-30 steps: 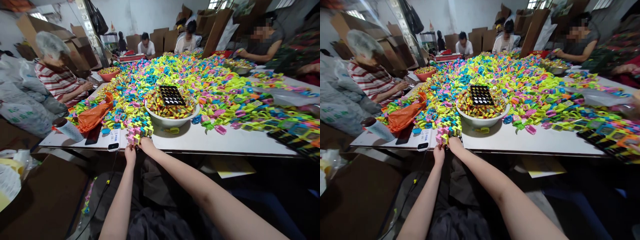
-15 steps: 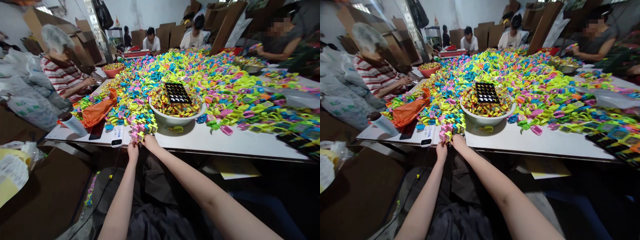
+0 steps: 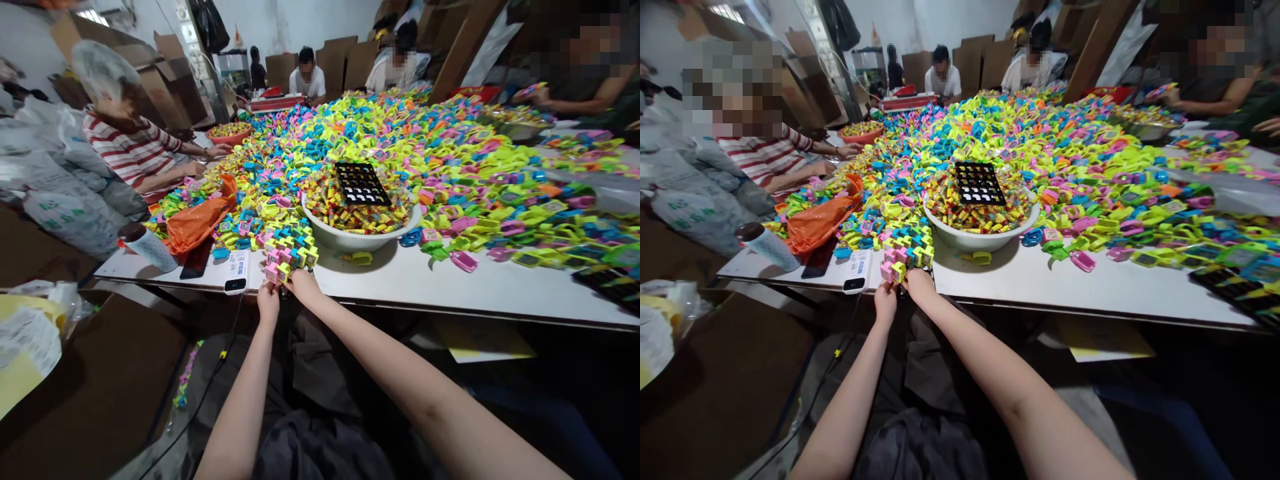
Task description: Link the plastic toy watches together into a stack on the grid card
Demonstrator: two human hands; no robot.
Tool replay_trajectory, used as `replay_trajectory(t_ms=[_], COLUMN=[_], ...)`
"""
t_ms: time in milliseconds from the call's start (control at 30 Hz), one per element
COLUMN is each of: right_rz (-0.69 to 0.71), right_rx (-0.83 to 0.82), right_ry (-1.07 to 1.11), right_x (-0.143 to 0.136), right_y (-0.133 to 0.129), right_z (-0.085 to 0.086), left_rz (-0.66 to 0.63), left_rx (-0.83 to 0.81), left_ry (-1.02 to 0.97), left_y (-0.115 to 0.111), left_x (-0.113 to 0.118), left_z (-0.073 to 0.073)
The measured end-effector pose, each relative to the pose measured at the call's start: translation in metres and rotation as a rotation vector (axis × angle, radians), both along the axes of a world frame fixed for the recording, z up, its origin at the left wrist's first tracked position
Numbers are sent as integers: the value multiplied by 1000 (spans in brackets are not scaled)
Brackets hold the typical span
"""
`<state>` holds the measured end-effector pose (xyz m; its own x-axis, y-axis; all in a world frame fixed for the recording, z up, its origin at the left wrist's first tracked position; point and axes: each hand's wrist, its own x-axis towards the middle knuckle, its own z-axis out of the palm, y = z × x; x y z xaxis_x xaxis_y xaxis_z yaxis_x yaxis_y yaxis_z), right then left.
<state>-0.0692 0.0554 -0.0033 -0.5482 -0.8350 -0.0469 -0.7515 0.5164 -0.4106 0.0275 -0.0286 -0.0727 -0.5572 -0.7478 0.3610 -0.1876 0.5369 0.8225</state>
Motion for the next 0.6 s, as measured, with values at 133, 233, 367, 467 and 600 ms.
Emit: replay_trajectory(t_ms=[133, 233, 367, 467, 600], right_rz=[-5, 11, 32, 73, -50], right_rx=[20, 3, -7, -36, -208], right_ry=[2, 1, -9, -38, -224], right_x=[1, 2, 5, 5, -16], right_y=[1, 1, 5, 18, 51], right_z=[4, 7, 12, 15, 12], left_rz=[-3, -6, -34, -38, -24], left_rx=[-4, 13, 55, 100, 144], left_ry=[1, -9, -11, -65, -153], left_y=[0, -1, -2, -3, -4], left_x=[0, 0, 1, 3, 4], left_z=[2, 2, 6, 12, 18])
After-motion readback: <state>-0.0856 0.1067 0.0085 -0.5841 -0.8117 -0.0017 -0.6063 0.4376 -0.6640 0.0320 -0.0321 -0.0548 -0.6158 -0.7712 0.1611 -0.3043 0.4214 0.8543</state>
